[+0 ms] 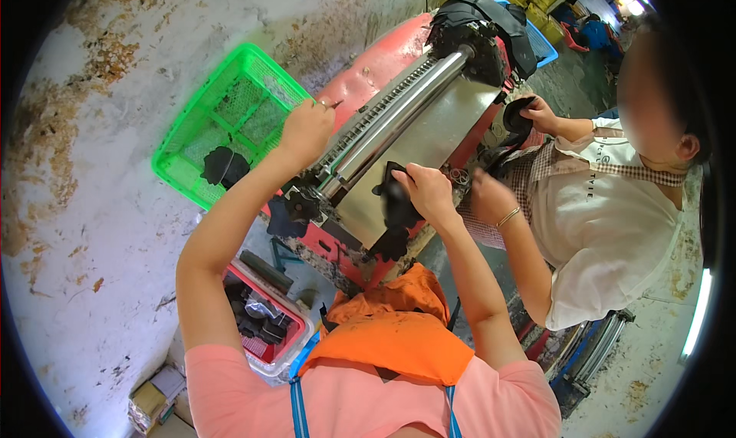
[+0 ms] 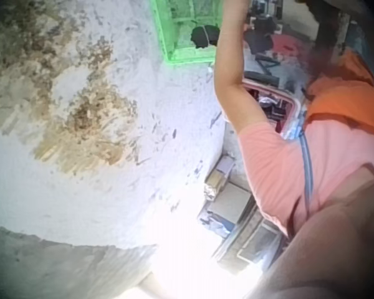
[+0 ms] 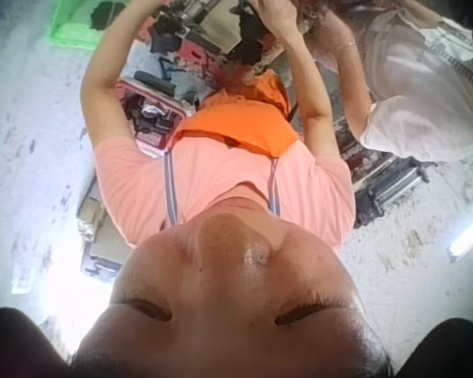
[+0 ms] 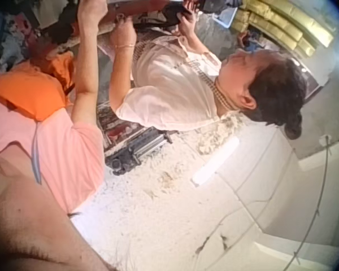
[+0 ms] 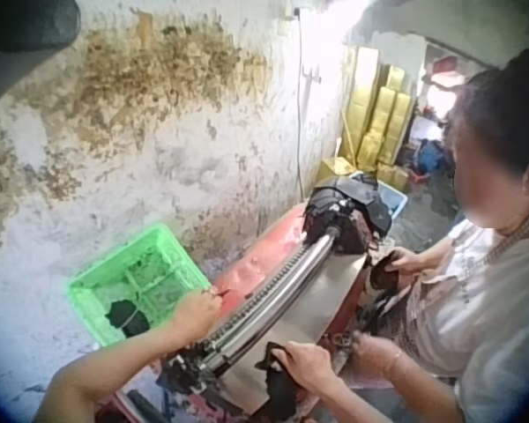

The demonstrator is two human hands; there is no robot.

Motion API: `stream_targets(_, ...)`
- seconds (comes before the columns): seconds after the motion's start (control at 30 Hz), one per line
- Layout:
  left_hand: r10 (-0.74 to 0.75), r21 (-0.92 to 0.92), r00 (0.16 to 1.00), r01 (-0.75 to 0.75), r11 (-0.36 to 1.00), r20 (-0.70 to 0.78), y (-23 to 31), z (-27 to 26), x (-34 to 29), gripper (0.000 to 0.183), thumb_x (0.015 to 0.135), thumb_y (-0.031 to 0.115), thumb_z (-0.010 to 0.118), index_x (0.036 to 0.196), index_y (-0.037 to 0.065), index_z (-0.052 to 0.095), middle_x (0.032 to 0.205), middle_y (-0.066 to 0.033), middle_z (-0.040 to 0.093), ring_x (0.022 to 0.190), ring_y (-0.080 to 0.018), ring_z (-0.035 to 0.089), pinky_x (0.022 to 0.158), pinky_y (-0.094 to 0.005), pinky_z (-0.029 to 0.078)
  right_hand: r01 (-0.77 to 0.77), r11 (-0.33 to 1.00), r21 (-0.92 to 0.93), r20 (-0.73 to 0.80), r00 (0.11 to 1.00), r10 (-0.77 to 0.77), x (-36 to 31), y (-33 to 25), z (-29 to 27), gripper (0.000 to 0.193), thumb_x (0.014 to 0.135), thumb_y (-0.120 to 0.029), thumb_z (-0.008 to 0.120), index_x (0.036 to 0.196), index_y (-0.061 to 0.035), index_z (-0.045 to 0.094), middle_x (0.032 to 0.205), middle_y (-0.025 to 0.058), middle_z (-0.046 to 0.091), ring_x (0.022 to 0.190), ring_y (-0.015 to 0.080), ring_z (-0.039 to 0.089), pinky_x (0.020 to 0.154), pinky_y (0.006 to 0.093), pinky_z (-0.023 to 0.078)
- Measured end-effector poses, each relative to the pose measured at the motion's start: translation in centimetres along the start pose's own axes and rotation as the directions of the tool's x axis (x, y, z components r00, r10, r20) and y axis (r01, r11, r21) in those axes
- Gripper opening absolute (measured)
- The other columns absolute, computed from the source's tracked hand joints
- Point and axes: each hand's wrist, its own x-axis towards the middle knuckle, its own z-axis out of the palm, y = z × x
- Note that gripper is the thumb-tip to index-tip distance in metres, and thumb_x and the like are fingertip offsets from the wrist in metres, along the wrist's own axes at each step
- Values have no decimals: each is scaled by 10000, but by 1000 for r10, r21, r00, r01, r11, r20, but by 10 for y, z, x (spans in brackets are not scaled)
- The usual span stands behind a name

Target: Skiving leather pieces using a specialized machine for shoe manufacturing.

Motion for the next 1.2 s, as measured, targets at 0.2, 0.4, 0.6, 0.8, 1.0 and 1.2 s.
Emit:
stream_targets(0.2, 333, -783, 943, -221, 581, -19, 41, -61, 0, 296, 704, 196, 683, 936, 27, 611, 1006, -116, 540, 995, -274, 520, 827, -337, 431, 249, 894, 372, -246, 955, -164, 7, -31, -30, 352, 840, -319, 572, 654, -30, 494, 614, 174, 521, 601, 364, 537, 517, 434, 409)
stream_targets(0.4, 41, -224, 999, -32, 974, 34, -3, -30, -5, 196, 749, 164, 618, 865, 6, 619, 867, -143, 564, 870, -301, 547, 761, -347, 441, 24, 995, 92, 34, 999, -27, 3, 10, -2, 351, 831, -367, 570, 696, -44, 573, 651, 179, 573, 659, 351, 584, 567, 450, 437)
stream_targets(0.6, 104, -701, 952, 135, 700, 288, -5, 42, 11, 273, 784, 229, 587, 864, -28, 627, 863, -136, 596, 806, -248, 580, 709, -333, 453, 78, 997, -7, -68, 995, -78, 15, -2, 8, 358, 834, -367, 563, 689, -39, 574, 591, 158, 572, 602, 334, 592, 545, 420, 460)
stream_targets(0.8, -141, -911, 903, 411, 11, 406, -16, 36, 13, 216, 751, 40, 535, 956, -15, 578, 815, -91, 596, 695, -174, 585, 631, -315, 464, 8, 1000, 17, -87, 996, -6, 7, 11, 4, 295, 893, -311, 494, 785, -37, 500, 578, 182, 551, 598, 367, 574, 533, 457, 431)
stream_targets(1.0, 7, -772, 960, 221, 596, 280, 5, 45, 23, 252, 725, 61, 518, 951, 7, 615, 906, -184, 606, 849, -311, 593, 770, -377, 450, 39, 995, -87, -302, 951, -63, 19, 7, 30, 289, 927, -292, 431, 879, -7, 446, 607, 215, 561, 619, 397, 572, 576, 484, 431)
stream_targets(1.2, -238, -842, 963, 233, 487, 129, -20, 34, 10, 383, 763, 54, 566, 1143, 26, 539, 933, -163, 614, 859, -282, 598, 727, -336, 460, -91, 958, 272, -211, 966, 151, 13, 23, 27, 340, 900, -322, 474, 893, 13, 529, 766, 215, 609, 750, 343, 606, 660, 420, 458)
